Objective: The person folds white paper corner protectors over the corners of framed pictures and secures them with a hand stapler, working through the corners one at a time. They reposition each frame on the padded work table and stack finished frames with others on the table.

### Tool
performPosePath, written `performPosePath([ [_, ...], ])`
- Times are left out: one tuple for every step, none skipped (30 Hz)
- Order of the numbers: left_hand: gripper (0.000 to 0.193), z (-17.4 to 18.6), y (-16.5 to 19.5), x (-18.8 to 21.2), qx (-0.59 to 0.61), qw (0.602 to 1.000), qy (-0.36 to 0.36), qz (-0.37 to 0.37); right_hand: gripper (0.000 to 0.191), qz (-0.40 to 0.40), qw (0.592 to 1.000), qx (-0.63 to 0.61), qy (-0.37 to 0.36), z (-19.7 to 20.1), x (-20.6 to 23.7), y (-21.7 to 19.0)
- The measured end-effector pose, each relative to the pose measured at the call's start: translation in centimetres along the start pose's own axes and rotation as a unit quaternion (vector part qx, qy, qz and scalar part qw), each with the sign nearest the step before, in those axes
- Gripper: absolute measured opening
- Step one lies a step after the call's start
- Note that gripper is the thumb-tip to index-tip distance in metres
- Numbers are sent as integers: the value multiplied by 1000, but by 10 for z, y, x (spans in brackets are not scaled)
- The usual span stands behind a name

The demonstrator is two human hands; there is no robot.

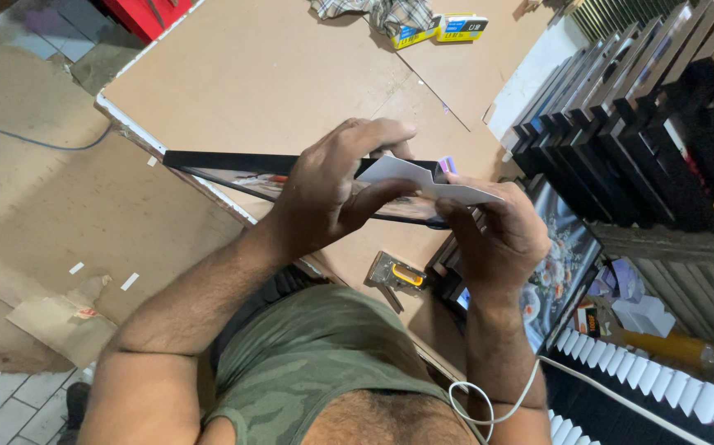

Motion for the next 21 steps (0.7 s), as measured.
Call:
performPosePath([
  [47, 3, 6, 0, 16, 1000, 13, -21, 23, 12, 1000, 8, 0, -1, 1, -3],
  [44, 4, 11, 2, -24, 999, 17, -31, 23, 25, 1000, 15, 0, -1, 2, -5],
  [42, 4, 17, 4, -65, 997, 20, -43, 23, 39, 999, 21, 1, -1, 3, -7],
  [41, 4, 23, 7, -106, 993, 22, -53, 23, 51, 998, 33, 2, 0, 5, -9],
  [41, 2, 22, 9, -109, 993, 15, -41, 24, 62, 997, 45, 4, 1, 6, -12],
  [41, -1, 21, 11, -113, 993, 6, -29, 24, 72, 996, 58, 7, 3, 8, -14],
  [42, -3, 20, 12, -118, 993, -2, -17, 24, 76, 996, 53, 6, 6, 10, -15],
  [41, -7, 19, 14, -102, 995, -15, -11, 24, 78, 996, 48, 6, 9, 11, -16],
  [41, -11, 18, 15, -84, 996, -29, -5, 24, 79, 996, 43, 7, 13, 12, -17],
  [41, -16, 17, 15, -68, 997, -44, 1, 24, 91, 994, 52, -12, 13, 12, -19],
  [41, -18, 19, 16, -56, 997, -47, 4, 25, 103, 992, 60, -29, 13, 12, -21],
  [41, -22, 22, 18, -43, 998, -52, 8, 28, 113, 990, 69, -45, 13, 11, -20],
  [40, -27, 26, 19, -29, 998, -58, 15, 21, 65, 992, -12, -105, 5, 8, -8],
  [41, -33, 29, 21, -26, 997, -65, 26, 22, 17, 982, -95, -163, -4, 6, 3],
  [42, -38, 32, 22, -25, 996, -74, 38, 29, -28, 959, -179, -217, -14, 7, 13],
  [43, -46, 35, 23, -22, 995, -85, 51, 30, -98, 926, -244, -273, -25, 11, 26],
  [47, -54, 38, 23, -21, 992, -102, 64, 31, -165, 880, -307, -323, -36, 20, 38],
  [51, -61, 40, 22, -20, 990, -117, 75, 33, -228, 822, -366, -372, -45, 32, 46],
  [56, -69, 41, 20, -19, 988, -129, 88, 32, -234, 819, -362, -378, -45, 37, 54],
  [53, -79, 38, 19, -34, 981, -153, 114, 32, -242, 815, -358, -387, -44, 45, 61],
  [50, -88, 35, 18, -47, 973, -177, 140, 31, -251, 810, -354, -394, -44, 56, 69],
])
Point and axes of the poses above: each hand's wrist, its own x-axis away from the middle knuckle, its own z-axis out of the back of the hand, y = z × x, the point moved 10 cm from there along -x, towards the middle knuckle, and after that the axes turned 12 degrees about x, right-handed, at the moved point
